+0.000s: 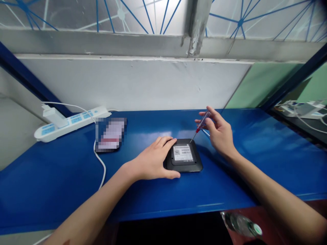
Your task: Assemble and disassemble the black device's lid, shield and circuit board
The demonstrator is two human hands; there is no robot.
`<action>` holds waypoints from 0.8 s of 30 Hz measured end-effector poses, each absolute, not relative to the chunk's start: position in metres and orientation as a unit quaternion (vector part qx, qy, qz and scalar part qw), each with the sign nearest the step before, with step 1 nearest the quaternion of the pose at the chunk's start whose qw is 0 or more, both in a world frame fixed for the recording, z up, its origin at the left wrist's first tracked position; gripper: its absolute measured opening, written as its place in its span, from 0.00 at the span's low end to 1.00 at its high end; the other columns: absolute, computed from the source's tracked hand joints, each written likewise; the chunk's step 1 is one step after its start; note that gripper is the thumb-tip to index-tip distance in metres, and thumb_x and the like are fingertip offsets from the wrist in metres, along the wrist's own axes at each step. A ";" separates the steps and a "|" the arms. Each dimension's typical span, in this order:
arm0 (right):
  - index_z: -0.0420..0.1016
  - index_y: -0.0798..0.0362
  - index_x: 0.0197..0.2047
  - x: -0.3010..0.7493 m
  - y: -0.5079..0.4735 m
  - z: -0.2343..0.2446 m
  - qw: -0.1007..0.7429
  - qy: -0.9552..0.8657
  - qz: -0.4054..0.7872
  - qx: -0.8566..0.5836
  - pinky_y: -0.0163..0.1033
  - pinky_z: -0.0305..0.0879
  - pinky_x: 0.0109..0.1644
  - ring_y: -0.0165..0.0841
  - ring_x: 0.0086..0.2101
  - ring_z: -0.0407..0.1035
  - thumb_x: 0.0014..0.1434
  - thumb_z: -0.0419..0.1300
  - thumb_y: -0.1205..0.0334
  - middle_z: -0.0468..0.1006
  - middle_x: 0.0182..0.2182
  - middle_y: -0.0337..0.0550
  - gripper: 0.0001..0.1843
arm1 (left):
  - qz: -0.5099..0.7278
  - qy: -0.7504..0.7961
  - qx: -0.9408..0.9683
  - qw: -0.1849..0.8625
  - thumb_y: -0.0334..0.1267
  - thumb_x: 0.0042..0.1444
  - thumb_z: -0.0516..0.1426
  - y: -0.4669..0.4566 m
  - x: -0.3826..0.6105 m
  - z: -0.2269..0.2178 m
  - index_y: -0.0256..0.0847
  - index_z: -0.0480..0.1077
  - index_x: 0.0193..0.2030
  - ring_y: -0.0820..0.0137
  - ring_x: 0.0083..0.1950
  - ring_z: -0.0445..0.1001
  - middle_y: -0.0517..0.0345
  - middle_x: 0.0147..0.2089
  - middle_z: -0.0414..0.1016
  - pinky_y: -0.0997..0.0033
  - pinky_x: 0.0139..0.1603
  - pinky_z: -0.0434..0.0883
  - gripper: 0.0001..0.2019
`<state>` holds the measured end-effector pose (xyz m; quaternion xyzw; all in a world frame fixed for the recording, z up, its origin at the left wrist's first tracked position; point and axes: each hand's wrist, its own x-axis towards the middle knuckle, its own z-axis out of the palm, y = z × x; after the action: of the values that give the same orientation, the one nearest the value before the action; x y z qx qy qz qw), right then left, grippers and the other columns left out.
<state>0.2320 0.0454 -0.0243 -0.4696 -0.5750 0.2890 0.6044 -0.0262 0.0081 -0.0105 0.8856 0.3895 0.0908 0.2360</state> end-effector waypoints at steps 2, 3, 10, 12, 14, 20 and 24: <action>0.68 0.47 0.64 0.233 0.046 -0.024 0.605 -0.577 0.281 -0.471 0.48 0.80 0.46 0.35 0.37 0.80 0.64 0.60 0.56 0.77 0.45 0.44 0.25 | 0.090 0.390 0.886 0.235 0.62 0.48 0.65 0.008 -0.026 -0.011 0.40 0.52 0.73 0.47 0.72 0.56 0.42 0.73 0.54 0.47 0.70 0.61 0.51; 0.69 0.48 0.62 0.233 0.046 -0.023 0.605 -0.579 0.272 -0.474 0.48 0.80 0.46 0.35 0.36 0.80 0.63 0.61 0.56 0.77 0.41 0.42 0.25 | 0.091 0.390 0.886 0.235 0.61 0.48 0.65 0.008 -0.026 -0.011 0.40 0.52 0.73 0.47 0.72 0.56 0.42 0.73 0.54 0.47 0.71 0.61 0.51; 0.66 0.46 0.61 0.232 0.046 -0.022 0.598 -0.587 0.255 -0.482 0.46 0.80 0.41 0.34 0.33 0.79 0.64 0.61 0.54 0.73 0.39 0.40 0.24 | 0.110 0.388 0.885 0.232 0.61 0.48 0.65 0.010 -0.027 -0.012 0.41 0.52 0.73 0.45 0.73 0.56 0.41 0.73 0.57 0.44 0.71 0.60 0.51; 0.65 0.45 0.63 0.234 0.046 -0.020 0.609 -0.582 0.237 -0.483 0.44 0.80 0.40 0.32 0.32 0.78 0.64 0.61 0.54 0.73 0.42 0.42 0.25 | 0.108 0.397 0.883 0.227 0.60 0.49 0.65 0.011 -0.027 -0.012 0.40 0.52 0.73 0.46 0.73 0.55 0.40 0.73 0.56 0.44 0.71 0.59 0.51; 0.65 0.44 0.63 0.235 0.046 -0.017 0.621 -0.577 0.219 -0.483 0.43 0.80 0.38 0.31 0.31 0.78 0.64 0.61 0.54 0.73 0.42 0.41 0.25 | 0.114 0.406 0.878 0.227 0.60 0.49 0.64 0.011 -0.028 -0.013 0.41 0.51 0.74 0.45 0.74 0.54 0.41 0.74 0.54 0.43 0.71 0.59 0.50; 0.67 0.45 0.61 0.234 0.044 -0.014 0.615 -0.587 0.236 -0.470 0.42 0.80 0.38 0.31 0.31 0.77 0.64 0.61 0.53 0.72 0.42 0.41 0.23 | 0.109 0.423 0.866 0.245 0.60 0.53 0.63 0.016 -0.032 -0.016 0.43 0.45 0.76 0.46 0.77 0.48 0.41 0.77 0.47 0.42 0.73 0.54 0.51; 0.67 0.46 0.60 0.228 0.041 -0.017 0.598 -0.591 0.284 -0.461 0.42 0.80 0.38 0.32 0.33 0.78 0.64 0.61 0.54 0.70 0.43 0.42 0.23 | 0.103 0.428 0.863 0.247 0.61 0.53 0.62 0.023 -0.032 -0.016 0.41 0.43 0.76 0.47 0.77 0.48 0.40 0.77 0.47 0.42 0.74 0.53 0.52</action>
<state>0.2285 0.0409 -0.0173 -0.4611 -0.5909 0.2839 0.5980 -0.0318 0.0231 -0.0160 0.8633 0.4278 0.1026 0.2473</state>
